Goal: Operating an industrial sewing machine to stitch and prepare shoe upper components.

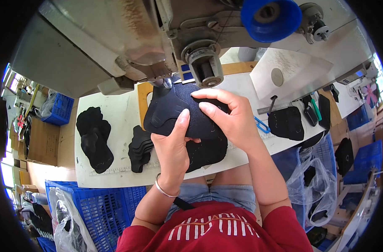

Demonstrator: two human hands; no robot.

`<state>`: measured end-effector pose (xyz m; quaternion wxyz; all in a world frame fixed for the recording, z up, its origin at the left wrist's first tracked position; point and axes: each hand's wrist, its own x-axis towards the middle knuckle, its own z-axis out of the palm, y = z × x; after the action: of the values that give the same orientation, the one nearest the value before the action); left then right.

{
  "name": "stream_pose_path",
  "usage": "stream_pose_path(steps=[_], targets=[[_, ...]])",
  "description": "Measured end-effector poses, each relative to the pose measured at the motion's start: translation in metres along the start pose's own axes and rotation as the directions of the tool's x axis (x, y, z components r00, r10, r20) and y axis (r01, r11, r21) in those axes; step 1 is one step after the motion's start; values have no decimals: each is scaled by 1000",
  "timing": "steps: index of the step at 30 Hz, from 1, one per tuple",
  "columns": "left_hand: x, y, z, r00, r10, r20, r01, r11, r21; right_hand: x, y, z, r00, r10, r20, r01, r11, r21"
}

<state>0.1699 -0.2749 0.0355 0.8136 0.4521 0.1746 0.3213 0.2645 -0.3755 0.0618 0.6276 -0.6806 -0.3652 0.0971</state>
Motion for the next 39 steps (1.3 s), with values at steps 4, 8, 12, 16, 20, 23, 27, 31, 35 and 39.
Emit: stream_pose_path(steps=[4, 8, 12, 16, 20, 23, 27, 31, 35, 39], targets=[[0, 0, 6, 1000, 24, -20, -25, 1000, -12, 5, 2, -6, 999, -20, 44, 21, 999, -26], [1, -1, 7, 998, 51, -40, -51, 999, -2, 9, 1, -7, 998, -5, 68, 8, 999, -37], [3, -3, 7, 997, 61, -51, -62, 998, -15, 11, 1, -7, 998, -2, 60, 3, 1000, -14], [5, -3, 9, 996, 72, -59, -72, 997, -2, 14, 4, -8, 998, -32, 51, 33, 999, -21], [7, 2, 12, 994, 64, -85, -64, 998, 0, 17, 5, -9, 998, -34, 56, 35, 999, -21], [8, 0, 10, 994, 81, -79, -80, 997, 14, 18, 4, -8, 998, -3, 60, 2, 1000, 12], [11, 2, 11, 994, 91, -68, -90, 996, 17, 20, 8, -8, 998, -26, 53, 25, 999, 20], [14, 2, 7, 996, 82, -45, -80, 996, 35, 19, 10, -6, 999, 12, 49, -16, 997, 72], [18, 5, 1, 996, 89, -31, -86, 992, 88, 16, 7, -1, 999, 36, 38, -41, 992, 119], [23, 12, -4, 997, 81, -11, -79, 988, 129, 13, 11, 2, 999, 28, 21, -30, 994, 103]])
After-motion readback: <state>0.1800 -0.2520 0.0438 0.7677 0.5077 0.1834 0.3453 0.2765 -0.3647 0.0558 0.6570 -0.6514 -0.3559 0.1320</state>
